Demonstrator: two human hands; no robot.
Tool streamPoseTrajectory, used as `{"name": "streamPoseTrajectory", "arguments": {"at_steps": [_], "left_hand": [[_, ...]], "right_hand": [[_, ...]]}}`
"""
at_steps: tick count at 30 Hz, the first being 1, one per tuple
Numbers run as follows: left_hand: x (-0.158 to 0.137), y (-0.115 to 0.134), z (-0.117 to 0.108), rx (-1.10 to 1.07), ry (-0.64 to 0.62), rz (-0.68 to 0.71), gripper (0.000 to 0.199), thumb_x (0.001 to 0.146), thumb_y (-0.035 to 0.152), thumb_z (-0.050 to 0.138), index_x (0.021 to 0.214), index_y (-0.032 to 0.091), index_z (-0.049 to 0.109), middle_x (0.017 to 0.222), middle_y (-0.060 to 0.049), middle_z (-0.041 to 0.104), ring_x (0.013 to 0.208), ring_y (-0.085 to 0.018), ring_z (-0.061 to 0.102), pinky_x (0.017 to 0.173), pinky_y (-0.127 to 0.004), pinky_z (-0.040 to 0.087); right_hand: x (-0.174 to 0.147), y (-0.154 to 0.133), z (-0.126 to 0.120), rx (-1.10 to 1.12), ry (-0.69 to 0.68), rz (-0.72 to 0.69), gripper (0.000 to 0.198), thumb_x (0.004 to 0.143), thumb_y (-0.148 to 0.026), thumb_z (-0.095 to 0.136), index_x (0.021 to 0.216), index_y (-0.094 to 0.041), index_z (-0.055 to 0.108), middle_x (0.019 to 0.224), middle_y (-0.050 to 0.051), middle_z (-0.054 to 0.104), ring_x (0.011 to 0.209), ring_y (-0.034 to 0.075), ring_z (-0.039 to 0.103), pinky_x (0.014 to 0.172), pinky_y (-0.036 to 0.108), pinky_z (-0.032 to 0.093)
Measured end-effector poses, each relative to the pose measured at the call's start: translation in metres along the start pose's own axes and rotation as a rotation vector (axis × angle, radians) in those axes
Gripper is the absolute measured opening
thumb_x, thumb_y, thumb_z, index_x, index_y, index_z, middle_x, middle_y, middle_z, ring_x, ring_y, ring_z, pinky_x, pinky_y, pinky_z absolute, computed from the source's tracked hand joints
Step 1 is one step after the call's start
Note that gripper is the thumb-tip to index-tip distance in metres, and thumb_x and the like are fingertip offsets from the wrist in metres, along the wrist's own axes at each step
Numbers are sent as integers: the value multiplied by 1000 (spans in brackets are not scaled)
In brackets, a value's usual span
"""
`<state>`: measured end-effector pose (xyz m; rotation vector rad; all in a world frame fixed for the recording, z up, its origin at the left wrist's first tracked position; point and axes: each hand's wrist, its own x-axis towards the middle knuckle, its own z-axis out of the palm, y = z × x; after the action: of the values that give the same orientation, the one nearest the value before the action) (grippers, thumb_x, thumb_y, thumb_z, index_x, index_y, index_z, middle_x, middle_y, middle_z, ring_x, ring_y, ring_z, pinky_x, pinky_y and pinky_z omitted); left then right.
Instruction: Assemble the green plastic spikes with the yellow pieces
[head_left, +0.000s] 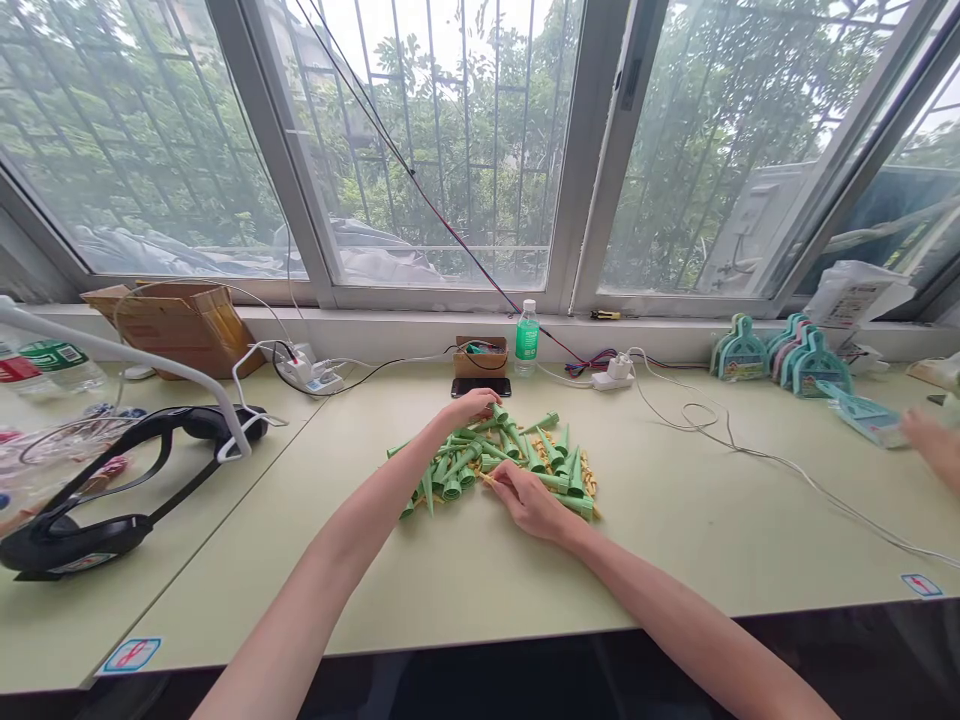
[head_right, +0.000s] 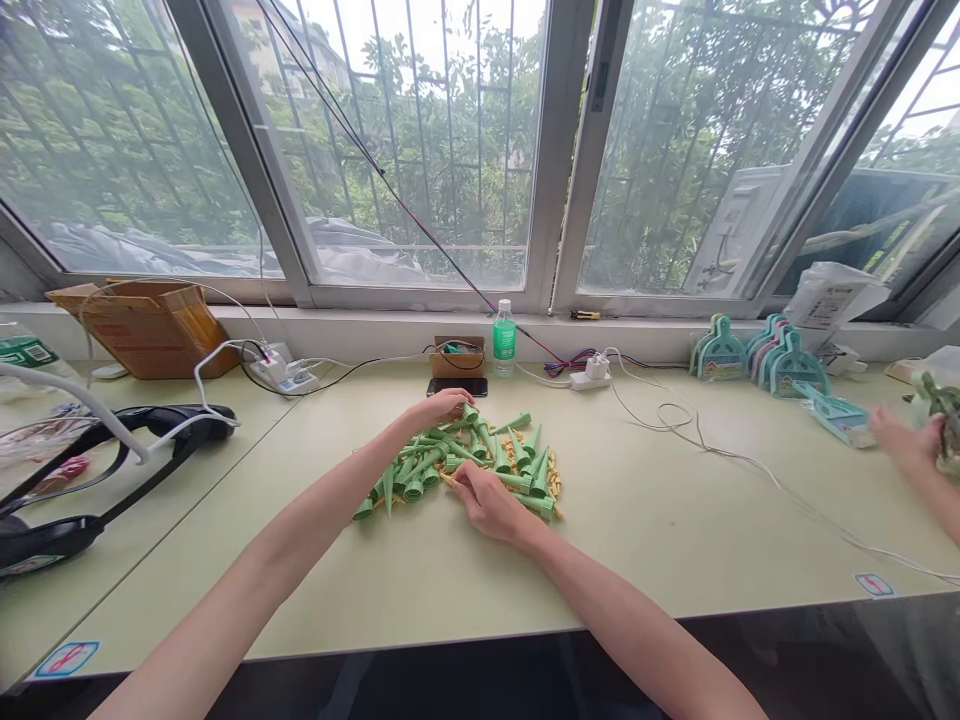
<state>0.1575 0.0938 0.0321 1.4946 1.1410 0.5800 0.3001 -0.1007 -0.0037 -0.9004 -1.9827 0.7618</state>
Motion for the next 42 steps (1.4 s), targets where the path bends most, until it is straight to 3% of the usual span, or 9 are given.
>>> {"name": "streamPoseTrajectory", "arguments": {"at_steps": [16,24,28,32,36,39,42], "left_hand": [[3,-1,6,37,-19,58,11,73,21,54,82,17,59,89,-6,71,60,-11,58,55,-20,45],[-10,8,11,118,49,133,13,74,21,50,82,16,59,90,-6,71,56,-10,53,54,-22,44],[-19,16,12,153,155,207,16,77,23,48,84,16,60,90,-7,70,60,-12,55,57,-24,45],[-43,30,18,171,279,311,23,84,28,46,100,17,59,91,-7,69,67,-14,59,63,-24,46],[-88,35,31,196,383,488,29,94,34,37,113,20,53,91,-5,68,62,-11,55,59,-22,44],[-123,26,42,256,479,637,32,97,39,35,121,22,49,84,-3,65,64,-12,57,60,-22,45],[-149,5,55,239,507,691,36,97,38,36,130,24,38,83,-2,64,71,-13,60,68,-25,48]], "right_hand": [[12,15,-4,-80,25,-13,14,98,-31,39,92,-21,47,79,0,56,67,15,49,66,28,42],[6,10,1,-84,19,-15,14,98,-29,38,98,-20,49,85,3,60,72,17,54,70,30,44],[0,5,4,-77,33,-15,14,99,-28,38,104,-21,49,91,6,63,79,19,59,74,33,46],[-4,3,7,-52,98,-21,12,99,-28,37,100,-21,47,93,7,64,85,20,62,76,34,47],[-6,2,11,30,282,-12,11,99,-30,37,98,-22,43,81,4,61,74,18,61,71,32,48],[-6,1,12,83,444,0,11,100,-32,35,98,-22,41,73,0,56,66,16,58,66,31,49],[-7,0,12,75,515,20,13,100,-35,35,99,-23,40,69,-2,54,61,15,55,62,29,47]]}}
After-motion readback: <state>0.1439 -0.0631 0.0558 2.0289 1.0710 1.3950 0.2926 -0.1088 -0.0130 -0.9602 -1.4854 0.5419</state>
